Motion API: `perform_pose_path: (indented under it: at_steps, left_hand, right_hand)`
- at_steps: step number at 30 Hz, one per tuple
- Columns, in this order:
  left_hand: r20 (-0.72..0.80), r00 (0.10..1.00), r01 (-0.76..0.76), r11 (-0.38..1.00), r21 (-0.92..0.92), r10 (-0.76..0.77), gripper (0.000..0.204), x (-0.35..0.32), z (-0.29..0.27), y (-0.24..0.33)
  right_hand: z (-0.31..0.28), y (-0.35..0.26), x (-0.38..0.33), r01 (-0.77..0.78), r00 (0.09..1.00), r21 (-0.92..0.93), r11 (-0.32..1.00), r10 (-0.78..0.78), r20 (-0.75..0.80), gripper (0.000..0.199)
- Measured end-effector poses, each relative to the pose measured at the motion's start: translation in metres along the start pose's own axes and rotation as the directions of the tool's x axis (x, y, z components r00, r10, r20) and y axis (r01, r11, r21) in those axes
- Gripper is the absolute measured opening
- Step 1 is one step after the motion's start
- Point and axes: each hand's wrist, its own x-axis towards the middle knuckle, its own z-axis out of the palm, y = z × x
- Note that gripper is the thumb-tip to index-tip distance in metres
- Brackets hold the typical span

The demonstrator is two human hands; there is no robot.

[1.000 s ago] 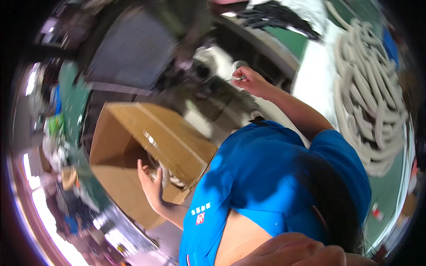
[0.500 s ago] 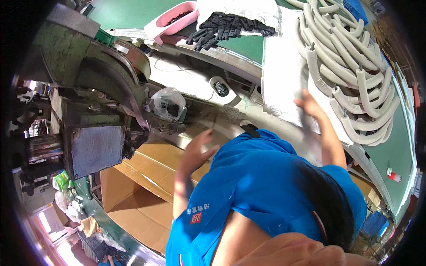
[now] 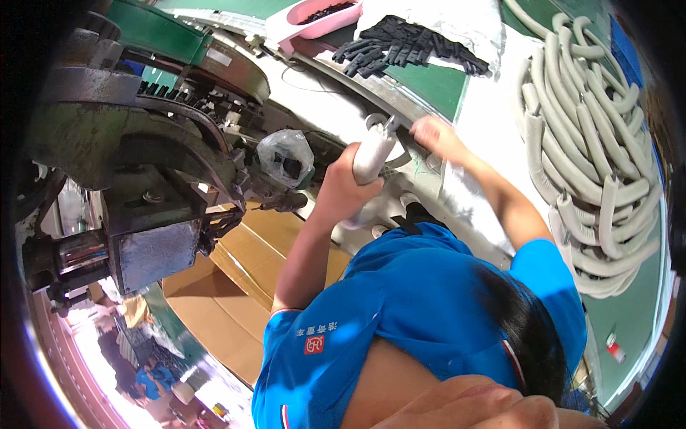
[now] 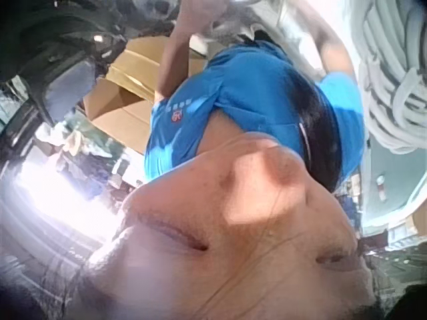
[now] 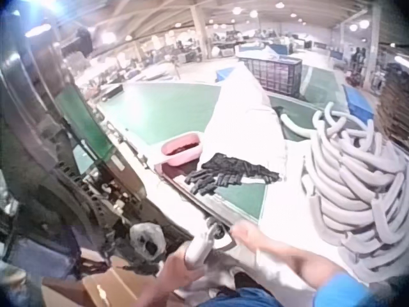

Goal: The person repeatedly picks up a gray cable and a black connector, inserts the connector into the cable end, and places the assembled unit into a cardboard box. The process is repeated continuously throughout the clip.

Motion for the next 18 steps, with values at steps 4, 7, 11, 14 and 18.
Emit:
perform_pose_path:
  at_steps: [4,7,11,14,18]
  left_hand:
    - [-0.002,0.976,0.215,0.969,0.123,-0.216,0.055,-0.023,-0.005,-0.010]
    - [-0.077,0.952,0.303,0.944,0.127,-0.296,0.057,-0.040,-0.011,-0.012]
    - [-0.167,0.937,0.322,0.944,0.069,-0.307,0.057,-0.054,-0.019,-0.011]
    - [-0.273,0.934,0.249,0.968,0.033,-0.231,0.045,-0.064,-0.014,-0.008]
    - [-0.414,0.889,0.223,0.975,0.016,-0.197,0.045,-0.082,-0.009,-0.006]
  right_hand:
    - [-0.072,0.048,0.116,0.004,0.947,-0.688,0.726,-0.224,-0.231,0.021]
    - [-0.074,0.059,0.171,-0.041,0.996,-0.956,0.292,-0.061,-0.062,0.030]
    - [-0.081,0.075,0.207,0.124,0.992,-0.991,0.048,-0.010,0.124,0.024]
    - [-0.097,0.063,0.211,0.228,0.972,-0.973,0.047,0.041,0.230,0.023]
    - [-0.043,-0.044,0.173,0.322,0.943,-0.490,0.810,-0.225,0.246,0.020]
